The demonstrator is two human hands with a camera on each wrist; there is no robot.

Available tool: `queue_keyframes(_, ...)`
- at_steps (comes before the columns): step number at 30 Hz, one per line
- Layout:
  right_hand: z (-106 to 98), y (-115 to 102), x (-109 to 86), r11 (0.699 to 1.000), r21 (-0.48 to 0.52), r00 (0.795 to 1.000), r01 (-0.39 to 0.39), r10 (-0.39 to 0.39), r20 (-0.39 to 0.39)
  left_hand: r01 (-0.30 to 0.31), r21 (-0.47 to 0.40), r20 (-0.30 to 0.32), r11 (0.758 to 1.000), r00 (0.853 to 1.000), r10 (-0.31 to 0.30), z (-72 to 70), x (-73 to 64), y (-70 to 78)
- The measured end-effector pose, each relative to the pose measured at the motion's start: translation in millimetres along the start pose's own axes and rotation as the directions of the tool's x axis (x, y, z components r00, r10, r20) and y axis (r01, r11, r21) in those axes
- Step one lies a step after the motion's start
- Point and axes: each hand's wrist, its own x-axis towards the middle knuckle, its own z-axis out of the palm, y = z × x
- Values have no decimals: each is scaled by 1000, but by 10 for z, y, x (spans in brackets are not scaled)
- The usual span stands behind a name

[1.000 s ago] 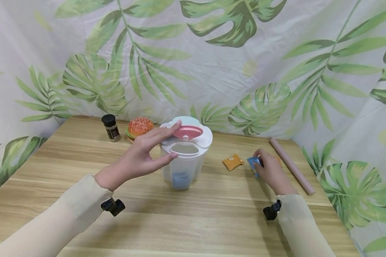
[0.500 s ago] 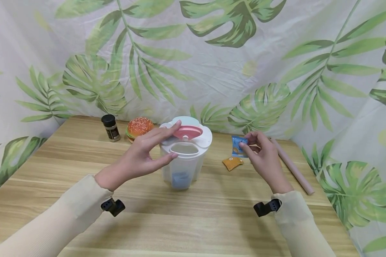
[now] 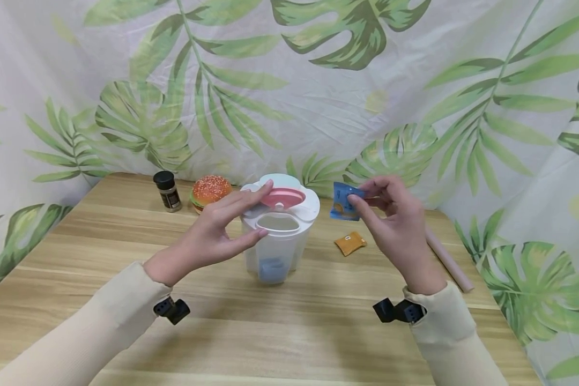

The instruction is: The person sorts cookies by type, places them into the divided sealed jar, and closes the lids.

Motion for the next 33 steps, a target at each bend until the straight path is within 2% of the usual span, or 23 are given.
queue_keyframes(5, 190, -66, -14, 987, 132, 996, 89, -90, 2, -1, 6, -2, 1000, 1000, 1, -3, -4, 1)
queue_keyframes(14, 515, -138, -12, 962, 224, 985, 155, -169, 43, -2, -15, -1, 1000, 1000, 2, -4, -1, 7)
queue_keyframes(20, 656, -131, -36, 976, 151, 979, 155, -173, 112, -11, -21, -7, 1000, 1000, 11, -9, -6, 4)
queue_keyframes(27, 712, -84, -111, 992, 78, 965, 103, -119, 235, -11, -14, 3, 1000, 1000, 11, -1, 0, 2)
queue_keyframes(33, 724, -69, -106, 989, 28, 948, 142, -144, 285, -12, -17, -5, 1000, 1000, 12, 8, 1, -17)
